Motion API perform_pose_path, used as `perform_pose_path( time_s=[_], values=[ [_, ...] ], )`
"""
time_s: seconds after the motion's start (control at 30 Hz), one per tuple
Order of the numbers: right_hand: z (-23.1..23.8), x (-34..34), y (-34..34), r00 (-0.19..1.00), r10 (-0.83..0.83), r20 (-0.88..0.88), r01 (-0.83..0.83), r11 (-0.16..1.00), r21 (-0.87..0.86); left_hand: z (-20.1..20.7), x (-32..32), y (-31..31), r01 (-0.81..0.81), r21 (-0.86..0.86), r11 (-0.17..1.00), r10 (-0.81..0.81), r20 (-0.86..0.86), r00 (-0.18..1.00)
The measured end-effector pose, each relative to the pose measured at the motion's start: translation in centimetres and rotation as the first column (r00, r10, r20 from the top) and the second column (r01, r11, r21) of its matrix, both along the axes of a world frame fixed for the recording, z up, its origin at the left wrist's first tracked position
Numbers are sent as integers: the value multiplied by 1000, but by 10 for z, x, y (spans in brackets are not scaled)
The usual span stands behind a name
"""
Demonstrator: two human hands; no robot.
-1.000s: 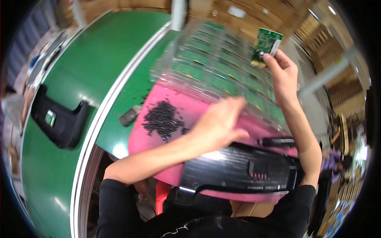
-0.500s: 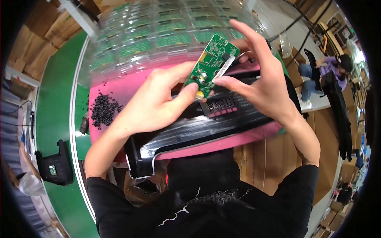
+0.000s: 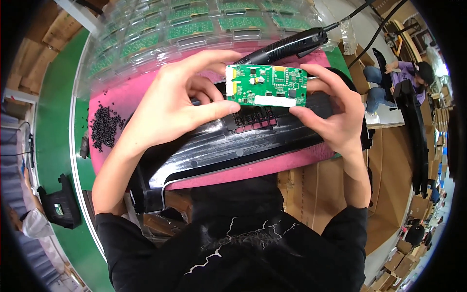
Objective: Assembling circuit boards into black plastic housings using an electric screwdriver.
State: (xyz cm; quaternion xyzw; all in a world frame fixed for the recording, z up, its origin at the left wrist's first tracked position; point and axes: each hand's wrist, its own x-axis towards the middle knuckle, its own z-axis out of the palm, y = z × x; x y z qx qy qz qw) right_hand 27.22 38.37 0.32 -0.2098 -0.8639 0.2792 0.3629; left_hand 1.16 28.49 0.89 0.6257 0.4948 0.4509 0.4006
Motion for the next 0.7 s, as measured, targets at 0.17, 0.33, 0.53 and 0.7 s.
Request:
perform_pose_path(
  time_s=[0.17, 0.33, 0.53, 0.7],
  values=[
    [-20, 1, 2, 993, 20, 112, 8, 970, -242, -20, -1, 1, 10, 91, 996, 25, -377, 926],
    [-36, 0, 10, 966, 96, 240, -57, 985, -162, -31, -3, 3, 73, -6, 997, -66, -522, 851],
    [-37, -2, 9, 923, 103, 370, -73, 993, -93, -32, 1, 3, 86, -112, 990, -137, -620, 772],
    [-39, -1, 9, 915, 93, 393, -69, 995, -75, -35, 2, 3, 97, -96, 991, -136, -664, 735]
  ],
)
